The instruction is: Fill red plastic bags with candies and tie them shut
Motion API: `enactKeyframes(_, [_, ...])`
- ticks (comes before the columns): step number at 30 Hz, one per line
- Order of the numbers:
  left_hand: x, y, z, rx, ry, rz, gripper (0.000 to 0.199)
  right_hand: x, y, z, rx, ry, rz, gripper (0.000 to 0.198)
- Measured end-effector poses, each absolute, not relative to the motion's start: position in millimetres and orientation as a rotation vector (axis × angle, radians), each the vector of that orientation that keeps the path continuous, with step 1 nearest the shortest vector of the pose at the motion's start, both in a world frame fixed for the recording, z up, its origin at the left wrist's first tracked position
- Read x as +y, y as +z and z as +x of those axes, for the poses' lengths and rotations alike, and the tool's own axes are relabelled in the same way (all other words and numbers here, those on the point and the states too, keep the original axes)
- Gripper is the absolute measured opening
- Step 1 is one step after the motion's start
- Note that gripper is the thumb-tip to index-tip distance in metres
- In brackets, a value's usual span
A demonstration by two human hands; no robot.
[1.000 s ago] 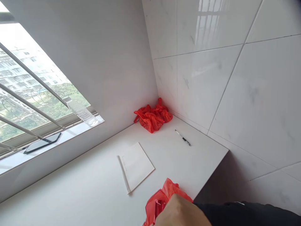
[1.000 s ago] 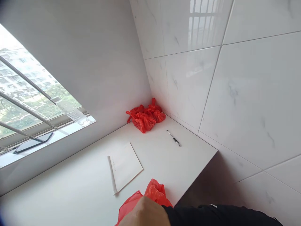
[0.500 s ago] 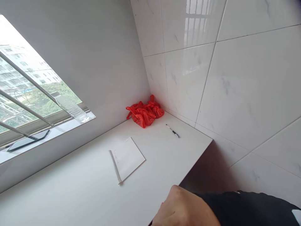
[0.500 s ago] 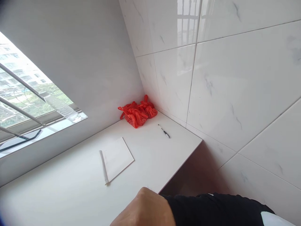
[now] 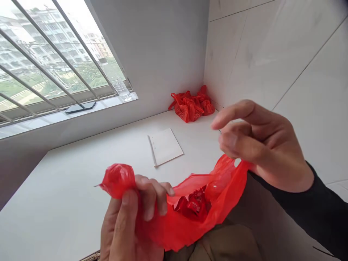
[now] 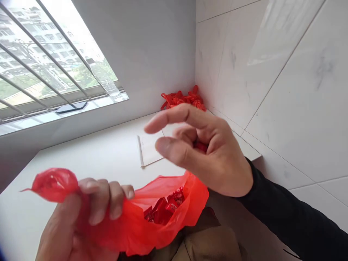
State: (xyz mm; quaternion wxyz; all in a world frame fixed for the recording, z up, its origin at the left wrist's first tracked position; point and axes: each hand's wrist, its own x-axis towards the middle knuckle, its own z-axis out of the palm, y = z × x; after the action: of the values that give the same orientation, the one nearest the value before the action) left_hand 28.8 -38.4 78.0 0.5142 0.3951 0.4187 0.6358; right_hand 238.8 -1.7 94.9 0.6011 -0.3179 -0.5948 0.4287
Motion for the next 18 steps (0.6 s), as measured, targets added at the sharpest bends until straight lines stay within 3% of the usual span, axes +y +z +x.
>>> enactKeyframes(6, [-25.4,54.0,25.7,1.35,1.731,1.121,0.019,19.5,85.1,234.0,-1.358,0.752,-0.831,0.009])
enactKeyframes(9, [-31.6,25.2,19.6,1.665,1.61,1.266,0.019,17.5,63.6,233.8,-1.537,0.649,-1.009,0.008])
enactKeyframes(14, [-37.6,15.8,22.2,1.724,1.409,1.274,0.024,-0.5,58.5,226.4,-1.865,0.15,-1.071,0.015])
enactKeyframes(18, [-35.8,24.9,31.5,1.747,1.39,1.169,0.035,3.2,41.0,213.0,-2.302,0.531,-0.888,0.023])
